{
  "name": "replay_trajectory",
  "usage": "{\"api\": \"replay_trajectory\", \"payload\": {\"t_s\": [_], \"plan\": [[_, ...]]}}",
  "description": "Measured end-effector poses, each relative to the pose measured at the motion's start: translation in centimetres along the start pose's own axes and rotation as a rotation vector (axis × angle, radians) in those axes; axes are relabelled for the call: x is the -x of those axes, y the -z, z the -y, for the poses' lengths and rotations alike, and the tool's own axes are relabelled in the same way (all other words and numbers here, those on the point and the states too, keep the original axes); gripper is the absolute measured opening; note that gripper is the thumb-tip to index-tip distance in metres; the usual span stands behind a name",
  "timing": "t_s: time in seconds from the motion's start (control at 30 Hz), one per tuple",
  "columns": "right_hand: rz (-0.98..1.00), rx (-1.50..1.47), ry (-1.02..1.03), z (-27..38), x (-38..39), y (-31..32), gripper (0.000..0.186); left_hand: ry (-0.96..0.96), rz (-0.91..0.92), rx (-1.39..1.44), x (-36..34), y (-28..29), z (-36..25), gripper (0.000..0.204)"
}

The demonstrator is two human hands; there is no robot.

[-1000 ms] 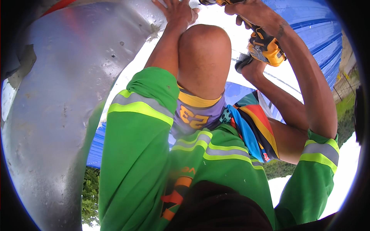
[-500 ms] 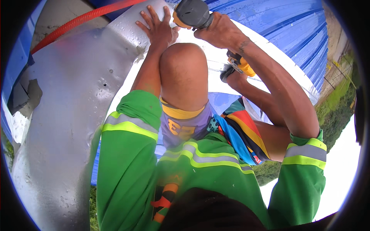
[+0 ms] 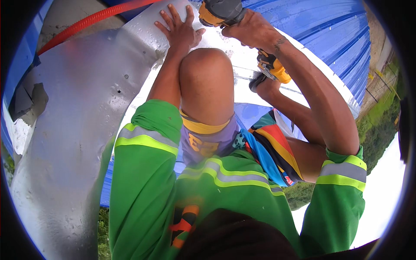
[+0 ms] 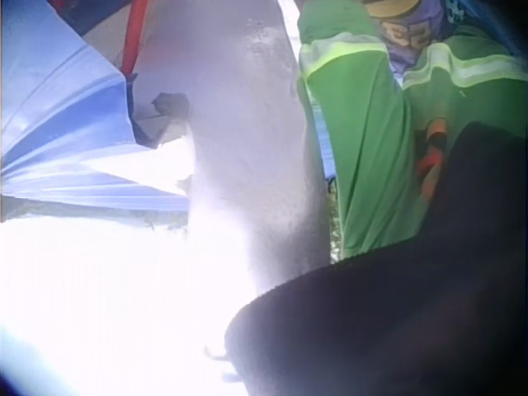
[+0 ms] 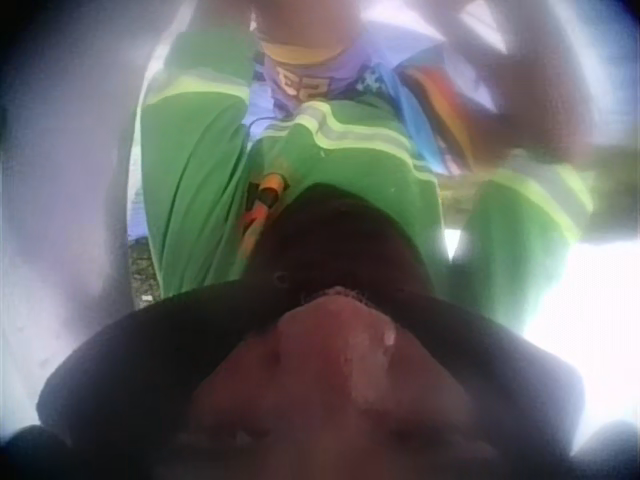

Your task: The person installs metal flashing on a corrugated roof by drilling holes with a power drill and then securing it using a rivet tool.

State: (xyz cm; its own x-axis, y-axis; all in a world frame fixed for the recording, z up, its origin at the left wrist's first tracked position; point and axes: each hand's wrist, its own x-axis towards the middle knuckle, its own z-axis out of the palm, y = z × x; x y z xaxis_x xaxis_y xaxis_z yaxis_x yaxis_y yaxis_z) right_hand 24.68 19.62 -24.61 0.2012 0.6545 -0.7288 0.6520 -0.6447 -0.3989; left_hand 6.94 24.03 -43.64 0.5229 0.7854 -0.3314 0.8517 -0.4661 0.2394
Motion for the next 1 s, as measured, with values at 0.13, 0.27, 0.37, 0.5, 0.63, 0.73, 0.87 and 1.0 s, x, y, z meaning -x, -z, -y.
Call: {"api": "replay_trajectory", "payload": {"t_s": [0.13, 0.27, 0.37, 0.5, 0.63, 0.73, 0.87, 1.0], "plan": [[-0.013, 0.034, -0.002, -2.0, 0.7, -0.4, 0.04, -0.024, 0.026, 0.172, 0.7, 1.4, -0.7, 0.1], [0.012, 0.07, 0.029, -1.1, 0.9, -1.1, 0.041, -0.002, -0.054, 0.144, 1.2, 1.3, -0.2, 0.101], [0.018, 0.084, 0.033, -1.3, 0.7, -1.2, 0.042, -0.027, -0.084, 0.202, 1.4, 1.1, 0.0, 0.097], [-0.009, 0.164, 0.139, -1.1, 1.3, -1.9, 0.042, -0.045, -0.228, 0.27, 1.9, -0.3, 0.6, 0.094], [-0.047, 0.069, 0.17, -1.6, 2.0, -2.2, 0.04, -0.014, -0.19, 0.228, 1.4, 0.7, -0.3, 0.091], [-0.063, 0.098, 0.115, -1.2, 2.1, -2.1, 0.04, 0.047, -0.074, 0.169, 1.4, 1.4, -0.9, 0.092], [-0.083, 0.144, 0.203, -1.4, 0.9, -2.6, 0.038, -0.033, -0.294, 0.285, 1.6, -0.1, 0.4, 0.097], [0.063, 0.083, 0.044, -0.4, 1.4, -1.0, 0.037, 0.047, -0.075, 0.226, 1.3, 1.2, -0.8, 0.097]]}}
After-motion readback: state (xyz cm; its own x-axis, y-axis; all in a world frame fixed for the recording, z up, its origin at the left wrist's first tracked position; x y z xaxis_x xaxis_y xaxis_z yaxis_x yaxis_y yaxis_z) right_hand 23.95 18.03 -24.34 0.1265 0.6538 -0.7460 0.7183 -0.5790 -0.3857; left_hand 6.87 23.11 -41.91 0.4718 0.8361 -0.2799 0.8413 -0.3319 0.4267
